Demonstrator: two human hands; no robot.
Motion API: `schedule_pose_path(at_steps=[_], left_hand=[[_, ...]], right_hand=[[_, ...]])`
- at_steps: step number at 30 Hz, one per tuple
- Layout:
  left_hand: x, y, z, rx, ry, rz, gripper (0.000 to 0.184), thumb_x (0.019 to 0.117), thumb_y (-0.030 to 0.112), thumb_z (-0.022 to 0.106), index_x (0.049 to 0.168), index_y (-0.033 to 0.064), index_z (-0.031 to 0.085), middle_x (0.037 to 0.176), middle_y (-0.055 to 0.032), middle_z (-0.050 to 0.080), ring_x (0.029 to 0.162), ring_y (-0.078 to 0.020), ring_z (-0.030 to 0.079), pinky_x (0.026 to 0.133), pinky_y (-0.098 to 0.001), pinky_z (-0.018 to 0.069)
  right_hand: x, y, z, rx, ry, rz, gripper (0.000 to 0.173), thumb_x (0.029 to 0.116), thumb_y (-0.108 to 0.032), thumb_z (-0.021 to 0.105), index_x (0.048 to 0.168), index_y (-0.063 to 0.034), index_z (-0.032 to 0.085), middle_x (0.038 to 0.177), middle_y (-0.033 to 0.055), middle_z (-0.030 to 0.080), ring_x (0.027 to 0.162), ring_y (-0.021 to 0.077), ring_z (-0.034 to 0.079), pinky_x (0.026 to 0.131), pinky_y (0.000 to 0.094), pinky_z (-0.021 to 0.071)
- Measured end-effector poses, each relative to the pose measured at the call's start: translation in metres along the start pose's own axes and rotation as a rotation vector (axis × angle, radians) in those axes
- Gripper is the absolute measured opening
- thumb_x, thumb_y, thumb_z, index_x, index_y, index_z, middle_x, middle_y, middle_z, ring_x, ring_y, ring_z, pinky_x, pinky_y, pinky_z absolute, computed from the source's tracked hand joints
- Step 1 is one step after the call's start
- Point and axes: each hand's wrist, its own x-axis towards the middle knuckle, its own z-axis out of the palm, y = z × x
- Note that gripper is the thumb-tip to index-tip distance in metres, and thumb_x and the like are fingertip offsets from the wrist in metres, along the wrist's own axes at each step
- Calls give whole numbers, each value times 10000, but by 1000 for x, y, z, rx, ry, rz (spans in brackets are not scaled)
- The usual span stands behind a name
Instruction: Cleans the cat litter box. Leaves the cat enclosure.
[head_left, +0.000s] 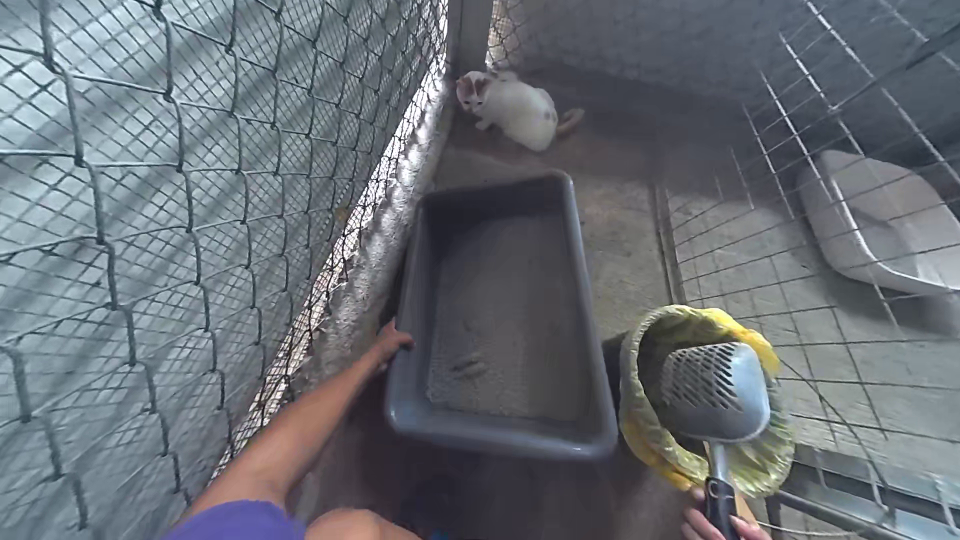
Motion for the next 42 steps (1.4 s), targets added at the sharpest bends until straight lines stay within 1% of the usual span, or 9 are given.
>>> schedule_pose_path(at_steps=[4, 6, 9, 14, 23, 31, 37, 40, 42], left_hand=[[-12, 25, 36, 258, 39, 68, 733, 843, -55, 717, 1503, -35, 397, 1324, -297, 583, 1179, -385, 615, 1005, -533, 500], [-17, 35, 45, 353, 75, 84, 749, 845, -26, 734, 1515, -25, 398, 1362, -298, 572, 1245, -405, 589, 1051, -554, 473], [-18, 41, 44, 315, 75, 130, 865, 821, -89, 738, 1568, -35, 305, 1592, -282, 338, 1411, -391, 446, 1144, -506, 403], [-8, 73, 17, 284, -15, 221, 1016, 796, -148, 692, 1640, 70, 172, 1667, -220, 234, 1431, -350, 438, 1108, -502, 444], [-43, 138, 44, 223, -97, 474, 581, 984, 101, 546, 1522, -63, 403, 1706, -240, 40, 1583, -364, 67, 1266, -482, 124], [-28, 80, 31, 40, -32, 347, 657, 1105, 276, 424, 1638, 20, 137, 1705, -211, 123, 1557, -304, 226, 1242, -447, 242], [-27, 7, 51, -96, 52, 213, 549, 1125, 300, 403, 1564, -20, 322, 1535, -273, 434, 1362, -328, 497, 1125, -472, 406], [-8, 24, 46, -77, -28, 232, 748, 1101, 306, 464, 1651, 56, 24, 1688, -235, 170, 1519, -323, 316, 1216, -474, 307], [9, 53, 43, 8, -9, 172, 706, 1042, 281, 613, 1584, -8, 266, 1532, -276, 428, 1354, -343, 502, 1109, -499, 426]], right_hand=[[6, -20, 33, -594, 177, -92, 243, 938, -80, 358, 1017, -162, 572, 637, -70, 605, 488, 29, 554, 456, 192, 473], [17, -38, 62, -1180, 267, -124, 274, 926, -1, 519, 1197, 4, 561, 779, 23, 607, 617, 105, 602, 585, 289, 537], [51, -61, 111, -1932, 293, -5, 388, 941, -154, 704, 1298, -11, 653, 1098, 269, 697, 1025, 423, 672, 898, 634, 500], [108, -29, 184, -2548, 114, 305, 386, 936, -319, 676, 1185, -26, 708, 1240, 250, 681, 1202, 449, 630, 957, 663, 485], [143, 59, 149, -2152, -68, 204, 323, 952, -288, 656, 1158, -52, 735, 1162, 218, 715, 1141, 404, 663, 956, 625, 497], [140, 88, 119, -1871, 22, 86, 336, 904, -274, 706, 1198, -120, 755, 1096, 167, 745, 1066, 361, 694, 931, 607, 515], [77, 60, 80, -1894, 144, -169, 368, 895, -179, 709, 1225, -17, 734, 1058, 260, 742, 1040, 461, 700, 915, 659, 504], [70, 52, 64, -1812, 249, -132, 336, 882, -137, 735, 1193, -12, 749, 1045, 260, 742, 1027, 454, 699, 916, 658, 502], [67, 58, 57, -1778, 300, -98, 330, 895, -131, 732, 1202, -7, 742, 1042, 260, 741, 1013, 440, 704, 918, 639, 506]])
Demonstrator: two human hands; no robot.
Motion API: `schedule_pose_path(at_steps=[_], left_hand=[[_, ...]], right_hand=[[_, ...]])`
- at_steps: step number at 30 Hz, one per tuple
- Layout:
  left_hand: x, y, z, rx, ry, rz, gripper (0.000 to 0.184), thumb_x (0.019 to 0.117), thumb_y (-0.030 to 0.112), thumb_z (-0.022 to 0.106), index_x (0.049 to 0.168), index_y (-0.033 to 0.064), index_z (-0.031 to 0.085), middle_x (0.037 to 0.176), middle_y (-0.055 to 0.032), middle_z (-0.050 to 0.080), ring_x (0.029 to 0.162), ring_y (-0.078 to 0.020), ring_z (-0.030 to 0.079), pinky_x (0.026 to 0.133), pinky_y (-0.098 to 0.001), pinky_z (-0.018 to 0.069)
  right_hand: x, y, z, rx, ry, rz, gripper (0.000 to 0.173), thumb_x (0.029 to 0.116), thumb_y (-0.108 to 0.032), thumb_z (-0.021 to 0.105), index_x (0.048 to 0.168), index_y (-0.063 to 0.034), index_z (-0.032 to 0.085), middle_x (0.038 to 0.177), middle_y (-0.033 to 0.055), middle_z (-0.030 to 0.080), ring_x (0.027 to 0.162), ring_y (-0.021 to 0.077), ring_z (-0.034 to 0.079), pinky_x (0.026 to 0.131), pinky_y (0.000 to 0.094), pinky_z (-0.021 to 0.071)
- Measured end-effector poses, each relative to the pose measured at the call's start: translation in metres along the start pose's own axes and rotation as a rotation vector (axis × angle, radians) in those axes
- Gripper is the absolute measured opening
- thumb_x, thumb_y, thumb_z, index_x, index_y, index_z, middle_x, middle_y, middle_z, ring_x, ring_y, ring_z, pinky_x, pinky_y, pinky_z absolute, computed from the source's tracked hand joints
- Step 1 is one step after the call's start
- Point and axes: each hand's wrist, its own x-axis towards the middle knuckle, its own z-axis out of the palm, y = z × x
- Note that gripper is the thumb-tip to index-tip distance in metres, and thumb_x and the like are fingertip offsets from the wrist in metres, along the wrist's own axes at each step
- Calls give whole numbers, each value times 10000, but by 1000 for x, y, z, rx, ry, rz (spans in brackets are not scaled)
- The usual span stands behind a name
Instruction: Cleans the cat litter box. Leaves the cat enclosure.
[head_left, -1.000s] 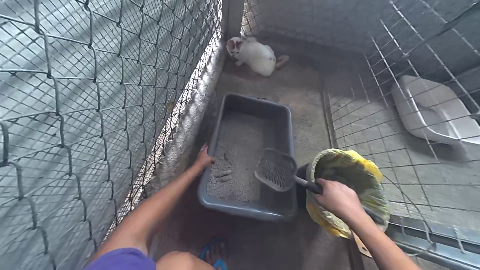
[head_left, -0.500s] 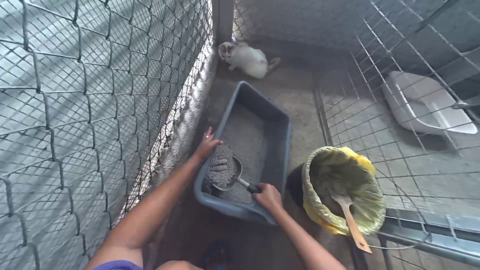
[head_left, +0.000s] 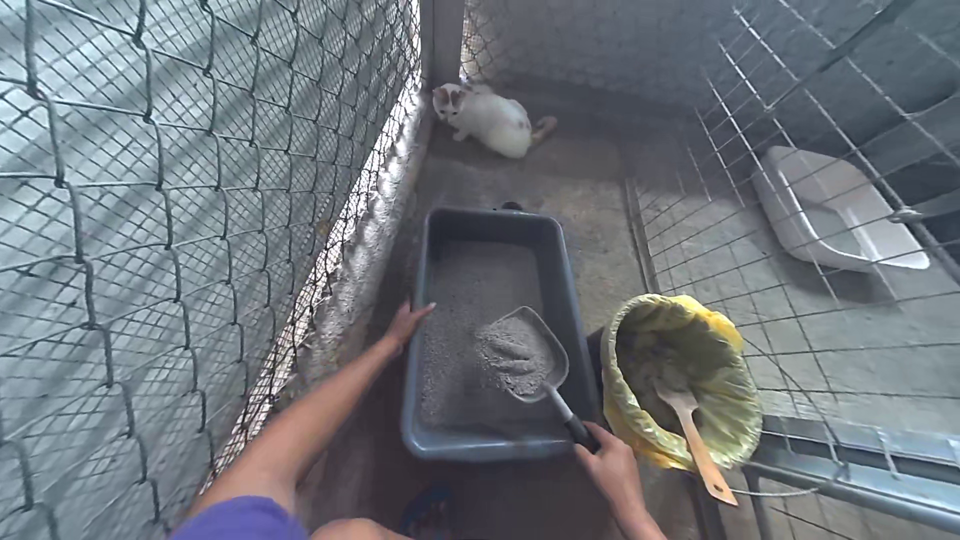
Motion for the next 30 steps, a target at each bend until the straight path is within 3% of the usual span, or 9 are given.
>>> schedule_pose_path(at_steps=[1, 2, 5, 11, 16, 18, 21, 30], left_hand=[[12, 12, -2, 68, -1, -42, 635, 1005, 251, 677, 1501, -31, 399, 1421, -274, 527, 1257, -341, 563, 1055, -500, 461], [24, 21, -4, 141, -12, -77, 614, 976, 204, 716, 1473, -30, 442, 1391, -273, 552, 1244, -351, 574, 1052, -510, 464], [30, 25, 0, 284, 5, -43, 608, 906, 29, 715, 1457, -29, 464, 1349, -279, 574, 1211, -372, 594, 1020, -533, 481], [-33, 31, 0, 259, 54, 155, 592, 859, -25, 695, 1409, -86, 486, 1224, -272, 629, 1070, -308, 653, 945, -465, 530], [-77, 34, -1, 290, 87, 249, 563, 846, 2, 716, 1351, -127, 505, 1131, -247, 654, 983, -236, 669, 899, -398, 546], [-79, 35, -1, 298, 84, 264, 556, 851, 8, 715, 1349, -126, 506, 1110, -239, 660, 959, -225, 671, 887, -389, 547], [-72, 35, -5, 303, 88, 237, 535, 863, 14, 725, 1341, -109, 520, 1095, -233, 664, 954, -244, 673, 888, -411, 547], [-9, 6, -23, 269, 82, 59, 579, 911, 8, 687, 1438, -79, 464, 1276, -294, 609, 1135, -343, 632, 1004, -490, 494]], right_hand=[[-2, 2, 3, -13, -16, 9, 337, 899, -135, 728, 1212, -8, 738, 1047, 261, 741, 1018, 442, 703, 922, 638, 507], [-3, 4, 4, -41, -47, 22, 345, 904, -149, 722, 1224, -20, 736, 1063, 255, 742, 1035, 440, 702, 929, 638, 507], [-10, 10, 3, -94, -148, 112, 347, 926, -180, 713, 1241, -36, 729, 1116, 249, 733, 1092, 442, 684, 956, 642, 494], [-17, 20, 16, -163, -289, 244, 323, 959, -222, 690, 1210, -21, 724, 1172, 255, 714, 1152, 435, 663, 985, 635, 482], [4, -17, 55, 31, -207, 110, 367, 934, -209, 721, 1260, -40, 706, 1118, 239, 726, 1080, 416, 688, 954, 620, 508], [21, -43, 69, 136, -160, 27, 389, 942, -198, 722, 1296, -40, 689, 1126, 232, 727, 1076, 403, 691, 961, 606, 511], [48, -66, 90, 280, -75, -75, 362, 916, -148, 737, 1253, -17, 713, 1086, 227, 735, 1026, 384, 699, 936, 587, 519], [33, -50, 52, 353, 187, -279, 374, 815, -59, 729, 1165, 71, 728, 939, 245, 738, 846, 370, 711, 803, 582, 541]])
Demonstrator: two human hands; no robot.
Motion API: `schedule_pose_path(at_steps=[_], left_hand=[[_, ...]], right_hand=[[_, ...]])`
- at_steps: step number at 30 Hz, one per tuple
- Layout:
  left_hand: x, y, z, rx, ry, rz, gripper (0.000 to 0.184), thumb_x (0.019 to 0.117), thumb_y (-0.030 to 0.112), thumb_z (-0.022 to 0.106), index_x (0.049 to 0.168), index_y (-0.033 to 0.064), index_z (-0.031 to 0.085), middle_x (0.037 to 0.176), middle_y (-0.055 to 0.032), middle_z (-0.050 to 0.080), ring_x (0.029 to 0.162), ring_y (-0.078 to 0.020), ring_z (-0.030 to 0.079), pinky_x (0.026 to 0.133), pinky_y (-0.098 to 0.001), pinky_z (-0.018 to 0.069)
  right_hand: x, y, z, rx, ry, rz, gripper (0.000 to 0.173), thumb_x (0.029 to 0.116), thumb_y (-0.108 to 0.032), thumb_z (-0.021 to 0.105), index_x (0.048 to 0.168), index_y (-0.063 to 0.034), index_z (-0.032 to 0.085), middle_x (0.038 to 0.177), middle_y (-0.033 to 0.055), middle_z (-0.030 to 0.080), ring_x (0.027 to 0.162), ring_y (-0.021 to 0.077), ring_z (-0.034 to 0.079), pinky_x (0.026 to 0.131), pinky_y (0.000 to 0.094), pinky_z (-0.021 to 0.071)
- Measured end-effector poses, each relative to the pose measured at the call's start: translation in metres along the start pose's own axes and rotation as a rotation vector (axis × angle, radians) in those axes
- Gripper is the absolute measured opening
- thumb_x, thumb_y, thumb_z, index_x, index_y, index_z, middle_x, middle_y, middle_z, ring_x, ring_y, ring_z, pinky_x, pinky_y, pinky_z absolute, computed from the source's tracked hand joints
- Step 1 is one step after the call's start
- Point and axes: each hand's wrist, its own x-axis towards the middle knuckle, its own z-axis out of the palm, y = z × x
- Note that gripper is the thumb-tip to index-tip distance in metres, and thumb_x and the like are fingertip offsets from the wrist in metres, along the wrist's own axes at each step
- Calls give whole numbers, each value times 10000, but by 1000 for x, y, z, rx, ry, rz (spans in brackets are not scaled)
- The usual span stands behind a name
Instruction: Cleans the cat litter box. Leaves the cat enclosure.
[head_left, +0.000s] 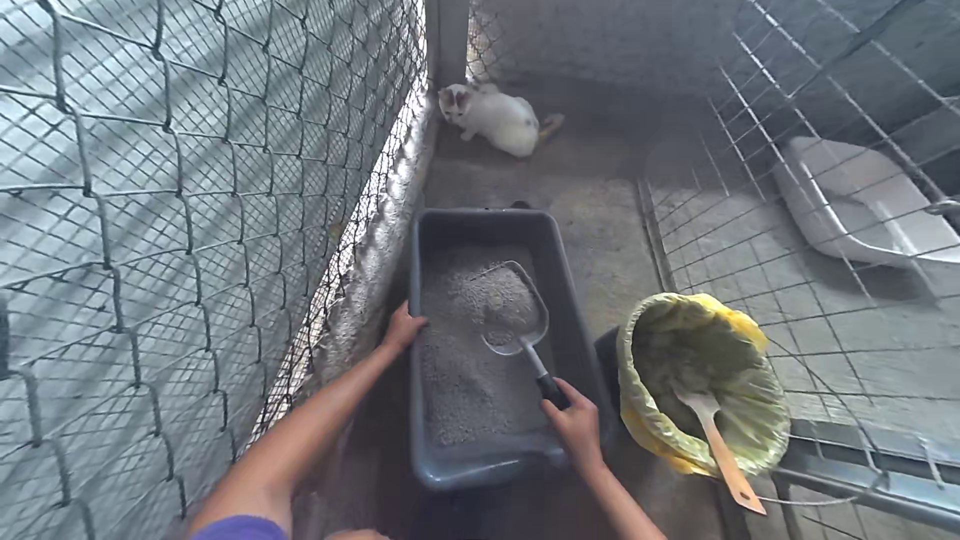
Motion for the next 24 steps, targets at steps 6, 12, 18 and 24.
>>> schedule_pose_path(at_steps=[6, 12, 18, 24], left_hand=[[14, -13, 2, 4, 8, -45, 608, 905, 8, 703, 1454, -75, 455, 1321, -308, 589, 1198, -372, 609, 1040, -510, 476], [13, -13, 2, 29, 37, -28, 766, 990, 189, 697, 1570, -66, 266, 1484, -329, 466, 1363, -396, 508, 1147, -502, 396], [5, -22, -2, 207, 274, 290, 831, 1048, 341, 546, 1616, -67, 96, 1663, -344, 103, 1549, -472, 181, 1254, -544, 201], [-1, -18, -1, 328, 392, 555, 823, 1012, 495, 421, 1573, -92, 283, 1637, -380, 152, 1526, -557, 145, 1216, -679, 133]], right_hand=[[-10, 6, -27, -102, -139, 212, 306, 857, -78, 751, 1149, 13, 753, 981, 216, 749, 923, 359, 714, 863, 589, 528], [-19, 19, -27, -78, -233, 274, 305, 844, -89, 756, 1137, -5, 756, 951, 189, 744, 890, 319, 704, 839, 551, 532], [-17, 14, -39, -132, -297, 261, 344, 884, -108, 745, 1210, 0, 729, 1024, 215, 743, 961, 351, 708, 896, 567, 527], [-18, 21, -40, -83, -265, 236, 344, 876, -97, 752, 1201, 12, 725, 1011, 211, 741, 942, 326, 709, 886, 538, 537]])
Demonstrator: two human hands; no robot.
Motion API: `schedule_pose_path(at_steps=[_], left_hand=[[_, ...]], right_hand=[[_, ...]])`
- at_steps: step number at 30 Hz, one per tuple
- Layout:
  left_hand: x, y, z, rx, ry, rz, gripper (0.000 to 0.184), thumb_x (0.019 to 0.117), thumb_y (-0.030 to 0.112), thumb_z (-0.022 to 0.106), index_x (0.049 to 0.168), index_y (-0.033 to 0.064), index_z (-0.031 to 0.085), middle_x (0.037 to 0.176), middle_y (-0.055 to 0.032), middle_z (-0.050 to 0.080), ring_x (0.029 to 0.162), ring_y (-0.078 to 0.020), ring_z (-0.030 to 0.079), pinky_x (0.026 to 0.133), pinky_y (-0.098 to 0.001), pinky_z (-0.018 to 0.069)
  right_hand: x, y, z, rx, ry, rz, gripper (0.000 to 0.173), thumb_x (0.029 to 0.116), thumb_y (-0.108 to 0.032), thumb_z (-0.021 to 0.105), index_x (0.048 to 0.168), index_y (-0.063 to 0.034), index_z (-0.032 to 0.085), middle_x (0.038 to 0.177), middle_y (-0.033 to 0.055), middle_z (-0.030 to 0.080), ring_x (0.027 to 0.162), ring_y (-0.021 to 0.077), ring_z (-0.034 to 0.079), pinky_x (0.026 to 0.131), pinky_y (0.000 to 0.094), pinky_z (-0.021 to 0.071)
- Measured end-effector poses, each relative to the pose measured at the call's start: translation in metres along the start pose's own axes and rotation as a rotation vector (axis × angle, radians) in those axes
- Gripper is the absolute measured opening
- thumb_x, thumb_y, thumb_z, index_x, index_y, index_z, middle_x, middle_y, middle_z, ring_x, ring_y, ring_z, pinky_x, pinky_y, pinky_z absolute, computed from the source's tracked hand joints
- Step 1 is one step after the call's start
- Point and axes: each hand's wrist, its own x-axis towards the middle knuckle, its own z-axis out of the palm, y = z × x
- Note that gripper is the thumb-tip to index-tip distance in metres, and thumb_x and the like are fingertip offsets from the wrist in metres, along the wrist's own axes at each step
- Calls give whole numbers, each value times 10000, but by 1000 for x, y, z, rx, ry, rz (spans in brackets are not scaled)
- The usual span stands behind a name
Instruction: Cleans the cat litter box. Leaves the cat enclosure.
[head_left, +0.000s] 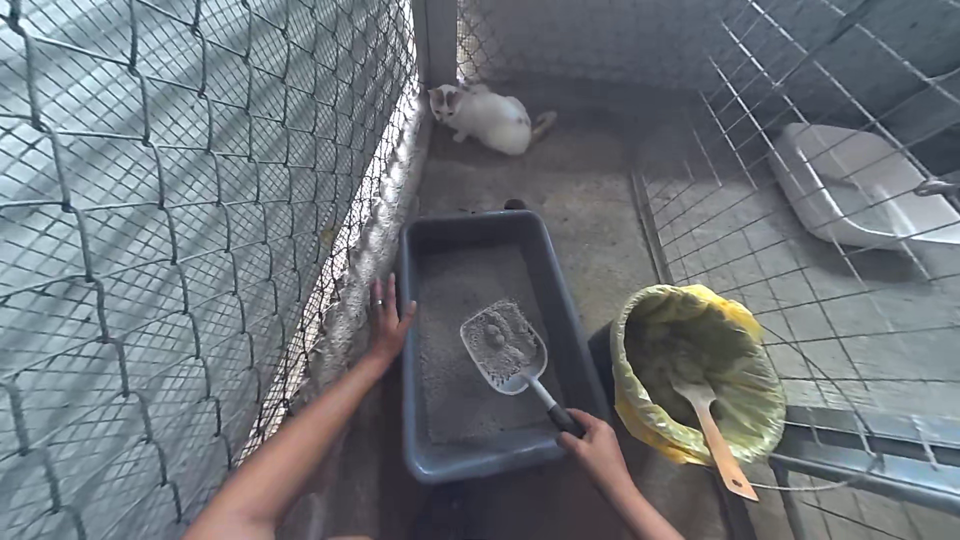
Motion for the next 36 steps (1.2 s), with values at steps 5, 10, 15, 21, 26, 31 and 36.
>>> schedule_pose_path(at_steps=[5, 10, 15, 21, 26, 31, 36], left_hand=[[-8, 13, 4, 28, 39, 152, 865, 1009, 580, 370, 1547, -98, 345, 1613, -401, 197, 1501, -577, 211, 1196, -706, 165], [-54, 39, 15, -122, 56, 457, 484, 963, 315, 561, 1185, -108, 639, 1277, -382, 569, 1215, -505, 573, 1058, -570, 453], [-156, 83, 31, -282, -442, 714, 450, 780, 260, 797, 1185, 83, 711, 1192, -222, 663, 1144, -383, 637, 981, -510, 525], [-171, 91, 29, 299, -1260, 304, 990, 841, -42, 738, 1645, 286, 262, 1665, -237, 257, 1499, -511, 268, 1114, -728, 299], [-166, 89, 32, 344, -1260, 349, 985, 819, -68, 737, 1615, 344, 330, 1684, -204, 232, 1467, -524, 313, 1081, -726, 336], [-124, 76, 46, 272, -1091, 410, 736, 897, -11, 683, 1534, 309, 501, 1667, -190, 295, 1468, -504, 337, 1085, -718, 337], [-19, 92, 72, 379, -984, 412, 749, 915, -30, 639, 1556, 311, 458, 1624, -217, 365, 1513, -469, 281, 1181, -708, 206]], right_hand=[[-4, -5, -6, -74, 27, -47, 347, 883, -104, 741, 1207, 16, 723, 1005, 227, 741, 936, 358, 713, 878, 563, 535], [-4, -6, -12, -111, 33, -18, 354, 897, -109, 733, 1228, 16, 714, 1041, 243, 738, 993, 393, 707, 918, 590, 523], [-3, -5, -14, -167, 10, 32, 352, 915, -136, 722, 1244, -10, 711, 1060, 226, 737, 1012, 377, 704, 930, 576, 521], [-3, -11, -18, -178, -39, 90, 359, 917, -163, 736, 1249, -28, 714, 1084, 207, 738, 1034, 349, 701, 949, 549, 521], [-6, -11, -27, -172, -84, 80, 361, 913, -169, 742, 1250, -42, 717, 1089, 185, 742, 1042, 328, 700, 956, 538, 521], [-28, -16, -59, 188, 97, -32, 301, 808, -58, 782, 1102, -2, 746, 900, 113, 734, 796, 176, 681, 763, 407, 558], [-67, -15, -124, 381, 342, -27, 351, 835, 16, 666, 1179, 80, 640, 825, 46, 676, 635, 49, 606, 619, 254, 537]])
